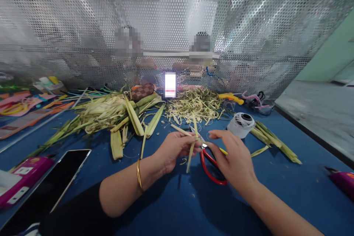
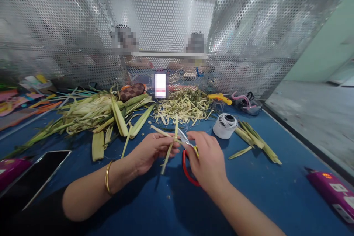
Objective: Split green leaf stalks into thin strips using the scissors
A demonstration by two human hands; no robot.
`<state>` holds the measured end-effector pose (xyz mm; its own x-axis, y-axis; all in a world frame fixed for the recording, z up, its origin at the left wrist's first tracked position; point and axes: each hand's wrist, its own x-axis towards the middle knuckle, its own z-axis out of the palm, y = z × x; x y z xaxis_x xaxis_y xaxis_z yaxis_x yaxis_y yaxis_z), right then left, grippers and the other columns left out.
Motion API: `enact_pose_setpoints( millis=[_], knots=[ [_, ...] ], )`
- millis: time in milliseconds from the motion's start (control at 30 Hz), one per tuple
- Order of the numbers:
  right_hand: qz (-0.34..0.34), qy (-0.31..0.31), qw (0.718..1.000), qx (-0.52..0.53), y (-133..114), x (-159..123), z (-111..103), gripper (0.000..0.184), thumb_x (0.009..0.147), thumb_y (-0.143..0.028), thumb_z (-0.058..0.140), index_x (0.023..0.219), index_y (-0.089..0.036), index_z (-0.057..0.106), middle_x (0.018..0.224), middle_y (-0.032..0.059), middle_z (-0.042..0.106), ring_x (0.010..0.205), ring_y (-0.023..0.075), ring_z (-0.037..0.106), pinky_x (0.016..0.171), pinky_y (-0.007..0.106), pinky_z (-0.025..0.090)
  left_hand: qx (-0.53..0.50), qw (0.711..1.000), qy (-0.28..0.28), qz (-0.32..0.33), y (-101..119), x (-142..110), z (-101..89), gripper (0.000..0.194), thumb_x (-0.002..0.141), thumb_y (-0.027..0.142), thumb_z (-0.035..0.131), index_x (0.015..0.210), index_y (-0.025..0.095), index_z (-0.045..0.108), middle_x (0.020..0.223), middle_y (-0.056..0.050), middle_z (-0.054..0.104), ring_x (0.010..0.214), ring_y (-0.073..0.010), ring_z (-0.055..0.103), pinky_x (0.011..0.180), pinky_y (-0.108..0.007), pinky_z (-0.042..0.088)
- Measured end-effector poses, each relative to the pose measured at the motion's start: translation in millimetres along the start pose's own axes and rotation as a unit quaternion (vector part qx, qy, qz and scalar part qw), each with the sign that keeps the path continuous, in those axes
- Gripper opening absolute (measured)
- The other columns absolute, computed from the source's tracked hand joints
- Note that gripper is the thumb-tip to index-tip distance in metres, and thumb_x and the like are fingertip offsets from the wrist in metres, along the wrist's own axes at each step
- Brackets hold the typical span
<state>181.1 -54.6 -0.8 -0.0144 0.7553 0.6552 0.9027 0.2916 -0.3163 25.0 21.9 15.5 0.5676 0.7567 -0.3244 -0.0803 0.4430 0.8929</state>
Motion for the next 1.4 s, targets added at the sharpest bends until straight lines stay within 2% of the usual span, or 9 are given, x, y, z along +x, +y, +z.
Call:
enact_pose_setpoints(
  millis=[133,200,467,667,800,900,1000,1167,1400],
  knots=[
    [0.135,-0.193,0.968,0.085,5,2,1,0.028,0.091,-0.041,0.044,0.076,-0.022,0.058,0.066,-0.0002,0.063,0.062,0.0168,0.056,0.058,0.027,0.041,0.008,1.000,0.003,-0.008,0,-1,-0.1,0.023,0.070,0.032,0.069,0.079,0.010,0.068,0.071,-0.006,0.066,0.063,-0.0135,0.062,0.060,-0.024,0.049],
    [0.154,-0.234,0.952,0.123,4,3,4,0.032,0.091,-0.041,0.042,0.069,-0.022,0.054,0.060,-0.0017,0.057,0.057,0.0148,0.051,0.055,0.025,0.038,0.029,1.000,0.003,-0.006,-2,-1,0.7,0.024,0.068,0.031,0.073,0.079,0.011,0.067,0.067,-0.004,0.063,0.059,-0.0113,0.059,0.055,-0.021,0.047],
    [0.160,-0.218,0.945,0.182,-4,7,-7,0.033,0.086,-0.035,0.045,0.057,-0.020,0.045,0.053,-0.0023,0.048,0.054,0.0119,0.042,0.052,0.023,0.032,0.122,0.992,-0.011,0.036,-8,3,0.9,0.016,0.069,0.026,0.069,0.076,0.012,0.063,0.052,0.005,0.051,0.040,-0.0043,0.042,0.037,-0.016,0.031],
    [0.247,-0.250,0.887,0.299,0,11,-13,0.035,0.080,-0.046,0.051,0.058,-0.019,0.054,0.054,-0.0014,0.052,0.054,0.0120,0.044,0.053,0.024,0.035,0.110,0.994,-0.011,0.017,-4,1,0.5,0.015,0.069,0.025,0.070,0.075,0.013,0.063,0.052,0.005,0.051,0.040,-0.0040,0.043,0.037,-0.016,0.029],
    [0.340,-0.200,0.825,0.405,6,15,-8,0.046,0.072,-0.061,0.061,0.060,-0.017,0.062,0.061,0.0021,0.059,0.059,0.0129,0.050,0.059,0.025,0.040,0.089,0.994,-0.055,-0.035,0,0,0.1,0.023,0.071,0.036,0.069,0.072,0.013,0.062,0.055,0.003,0.053,0.042,-0.0050,0.045,0.038,-0.017,0.031],
    [0.383,-0.148,0.766,0.495,6,13,0,0.043,0.063,-0.057,0.073,0.059,-0.016,0.061,0.057,-0.0006,0.057,0.055,0.0094,0.048,0.057,0.023,0.040,0.101,0.990,-0.077,-0.054,0,-1,1.7,0.034,0.076,0.047,0.062,0.068,0.014,0.059,0.056,0.002,0.054,0.043,-0.0057,0.045,0.038,-0.017,0.030],
    [0.429,-0.112,0.710,0.547,2,8,9,0.040,0.056,-0.050,0.081,0.065,-0.015,0.064,0.056,-0.0020,0.059,0.050,0.0071,0.049,0.052,0.020,0.040,0.149,0.985,-0.081,-0.039,-3,-3,3.9,0.034,0.071,0.047,0.067,0.066,0.014,0.059,0.050,0.005,0.047,0.040,-0.0041,0.038,0.037,-0.017,0.024],
    [0.459,-0.044,0.715,0.525,-5,6,13,0.045,0.049,-0.054,0.082,0.055,-0.015,0.059,0.047,-0.0019,0.059,0.043,0.0064,0.050,0.047,0.019,0.040,0.181,0.979,-0.094,-0.017,-4,-5,5.6,0.026,0.068,0.039,0.068,0.068,0.014,0.064,0.043,0.008,0.039,0.037,-0.0036,0.028,0.038,-0.019,0.018],
    [0.470,0.002,0.717,0.514,-10,7,13,0.048,0.047,-0.056,0.082,0.053,-0.015,0.058,0.044,-0.0027,0.057,0.040,0.0059,0.048,0.043,0.018,0.039,0.187,0.977,-0.104,-0.009,-4,-5,3.9,0.030,0.064,0.042,0.071,0.068,0.013,0.065,0.043,0.007,0.042,0.037,-0.0043,0.032,0.039,-0.021,0.020]
  ],
)
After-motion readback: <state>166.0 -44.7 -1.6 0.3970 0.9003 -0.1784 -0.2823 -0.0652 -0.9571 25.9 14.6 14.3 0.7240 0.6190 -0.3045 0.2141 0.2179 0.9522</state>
